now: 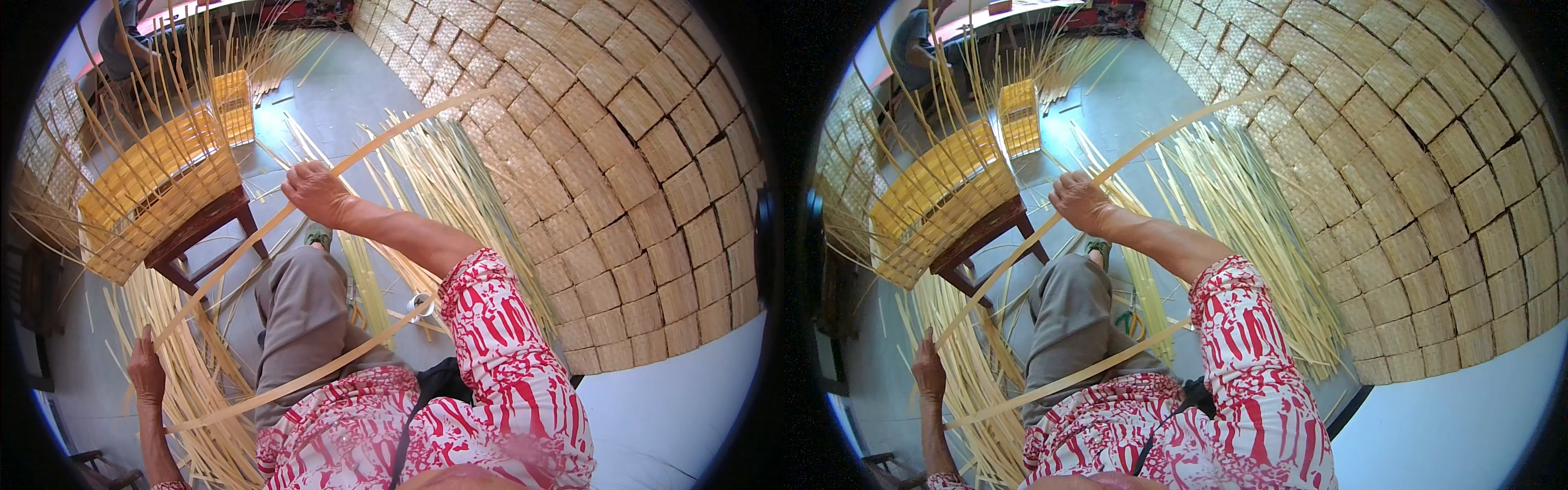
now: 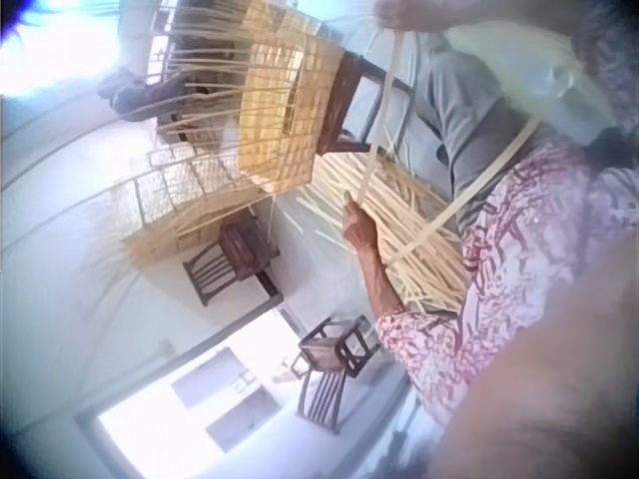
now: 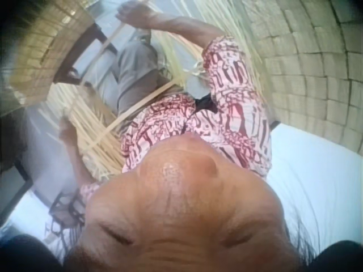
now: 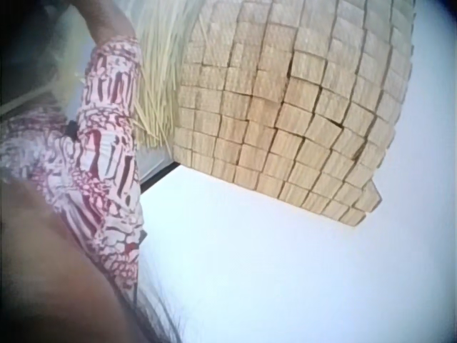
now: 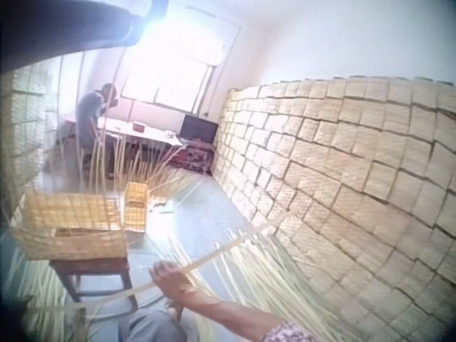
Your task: The person weaves thin bamboo strips into a basket frame, interlacing them by hand to form a grid pattern. The basket is held on a small wooden stool while the person sits and works continuously.
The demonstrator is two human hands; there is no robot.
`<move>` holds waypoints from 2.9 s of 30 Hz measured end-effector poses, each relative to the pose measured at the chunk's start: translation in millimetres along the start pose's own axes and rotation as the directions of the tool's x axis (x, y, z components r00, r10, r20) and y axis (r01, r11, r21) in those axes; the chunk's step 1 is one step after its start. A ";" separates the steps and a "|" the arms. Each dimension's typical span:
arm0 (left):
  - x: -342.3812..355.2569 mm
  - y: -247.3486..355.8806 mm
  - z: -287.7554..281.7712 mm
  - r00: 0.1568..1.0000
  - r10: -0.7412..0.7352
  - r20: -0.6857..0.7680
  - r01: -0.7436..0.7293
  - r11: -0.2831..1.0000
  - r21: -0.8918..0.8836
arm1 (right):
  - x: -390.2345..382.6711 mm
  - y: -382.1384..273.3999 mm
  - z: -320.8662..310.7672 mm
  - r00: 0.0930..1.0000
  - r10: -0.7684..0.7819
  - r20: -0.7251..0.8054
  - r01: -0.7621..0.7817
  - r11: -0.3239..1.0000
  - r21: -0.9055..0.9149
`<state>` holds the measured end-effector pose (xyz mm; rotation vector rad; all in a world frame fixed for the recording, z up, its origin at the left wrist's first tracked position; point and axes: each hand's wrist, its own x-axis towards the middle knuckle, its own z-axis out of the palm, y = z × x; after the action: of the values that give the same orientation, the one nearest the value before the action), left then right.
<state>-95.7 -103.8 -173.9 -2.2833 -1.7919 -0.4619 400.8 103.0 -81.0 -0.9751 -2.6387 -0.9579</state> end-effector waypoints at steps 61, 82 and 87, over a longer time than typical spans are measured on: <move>292.7 94.1 -106.0 0.865 -0.496 0.078 0.369 0.521 -0.769 | -124.7 90.9 -51.1 0.736 0.002 0.677 -0.676 -0.056 0.735; 325.4 110.9 -118.9 0.996 -0.090 0.018 0.071 0.632 -0.772 | -132.6 77.8 -46.4 0.784 0.171 0.597 -0.603 -0.019 0.798; 341.1 115.2 -118.3 0.945 0.249 -0.214 -0.313 0.489 -0.814 | -140.5 92.1 -52.6 0.765 0.261 0.588 -0.599 -0.046 0.799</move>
<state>75.3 136.3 64.3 -3.0118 -1.1880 -1.6189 564.4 49.9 -43.5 -1.3263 -1.9433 1.1574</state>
